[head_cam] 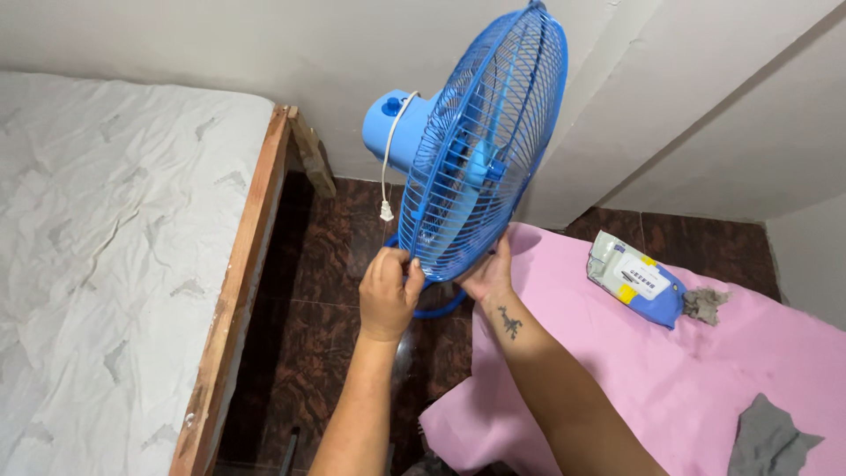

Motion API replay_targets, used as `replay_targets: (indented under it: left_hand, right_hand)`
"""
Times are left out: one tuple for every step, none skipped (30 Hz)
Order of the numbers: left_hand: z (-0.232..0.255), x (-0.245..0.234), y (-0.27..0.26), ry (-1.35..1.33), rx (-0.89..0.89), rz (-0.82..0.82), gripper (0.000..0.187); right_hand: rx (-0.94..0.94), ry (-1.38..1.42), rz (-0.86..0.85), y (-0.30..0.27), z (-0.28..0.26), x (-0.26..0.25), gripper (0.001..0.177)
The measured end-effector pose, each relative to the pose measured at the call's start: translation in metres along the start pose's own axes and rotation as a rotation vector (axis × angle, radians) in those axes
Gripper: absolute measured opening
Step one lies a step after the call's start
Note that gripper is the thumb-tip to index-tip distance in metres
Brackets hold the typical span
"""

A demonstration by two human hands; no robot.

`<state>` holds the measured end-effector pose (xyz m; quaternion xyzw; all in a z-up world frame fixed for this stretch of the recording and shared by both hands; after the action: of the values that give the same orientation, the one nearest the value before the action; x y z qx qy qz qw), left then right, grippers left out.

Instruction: The person disassembles two standing fans, removing the front grilles and blades. They then use a wipe to clean the interior of the fan grilles and blades, focusing on the mesh and central hub areas.

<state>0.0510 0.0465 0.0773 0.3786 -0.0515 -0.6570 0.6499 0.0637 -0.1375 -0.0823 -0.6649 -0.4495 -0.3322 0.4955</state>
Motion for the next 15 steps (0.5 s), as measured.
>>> replay_targets:
  left_hand:
    - [0.004,-0.003,-0.002,0.003,0.026,0.011,0.013]
    - [0.009,-0.005,-0.006,0.010,0.049,0.021,0.014]
    - [0.013,-0.008,-0.009,0.016,0.071,0.032,0.014]
    - [0.012,-0.012,-0.012,0.013,0.048,0.025,0.014]
    - [0.011,-0.016,-0.015,0.009,0.025,0.019,0.013]
    - [0.010,-0.019,-0.019,0.003,0.001,0.013,0.013]
    - [0.012,-0.022,-0.023,0.005,0.011,0.010,0.013]
    - [0.014,-0.026,-0.025,0.010,0.022,0.011,0.013]
    - [0.015,-0.031,-0.028,0.015,0.033,0.012,0.014]
    - [0.015,-0.035,-0.030,0.020,0.028,0.011,0.014]
    - [0.016,-0.040,-0.032,0.024,0.022,0.010,0.014]
    - [0.016,-0.045,-0.036,0.028,0.016,0.009,0.014]
    - [0.016,-0.049,-0.039,0.031,0.003,0.000,0.014]
    - [0.015,-0.055,-0.043,0.037,-0.010,-0.009,0.014]
    - [0.013,-0.061,-0.047,0.043,-0.023,-0.017,0.014]
  right_hand:
    - [-0.009,-0.007,-0.010,-0.004,0.001,0.002,0.084]
    - [-0.013,-0.012,-0.018,-0.008,0.003,0.004,0.085]
    - [-0.013,-0.001,-0.026,-0.012,0.006,0.004,0.084]
    - [-0.017,0.010,-0.029,-0.018,0.007,0.004,0.084]
    - [-0.020,0.021,-0.033,-0.023,0.009,0.004,0.084]
    - [-0.035,-0.008,-0.039,-0.029,0.010,0.003,0.081]
    - [-0.050,-0.037,-0.045,-0.035,0.012,0.002,0.079]
    - [-0.062,-0.067,-0.055,-0.039,0.016,0.002,0.077]
    - [-0.064,-0.080,-0.056,-0.044,0.020,0.002,0.079]
    - [-0.067,-0.094,-0.059,-0.050,0.024,0.001,0.080]
    - [-0.071,-0.108,-0.062,-0.055,0.028,0.001,0.081]
    - [-0.036,-0.076,-0.031,-0.061,0.035,-0.002,0.084]
    - [-0.002,-0.044,0.001,-0.067,0.043,-0.006,0.086]
    - [0.035,-0.011,0.031,-0.073,0.052,-0.009,0.089]
    - [0.037,0.010,0.041,-0.080,0.059,-0.010,0.090]
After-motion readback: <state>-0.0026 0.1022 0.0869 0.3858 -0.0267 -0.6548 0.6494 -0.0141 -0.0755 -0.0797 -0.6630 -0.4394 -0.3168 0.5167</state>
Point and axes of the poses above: each hand's wrist, its own y-axis towards the middle knuckle, its own x-axis out of the palm, z = x × y, the point moved 8 cm from there along y, towards the middle knuckle, and after that the axes turned 4 degrees about -x, right-handed, at the moved point
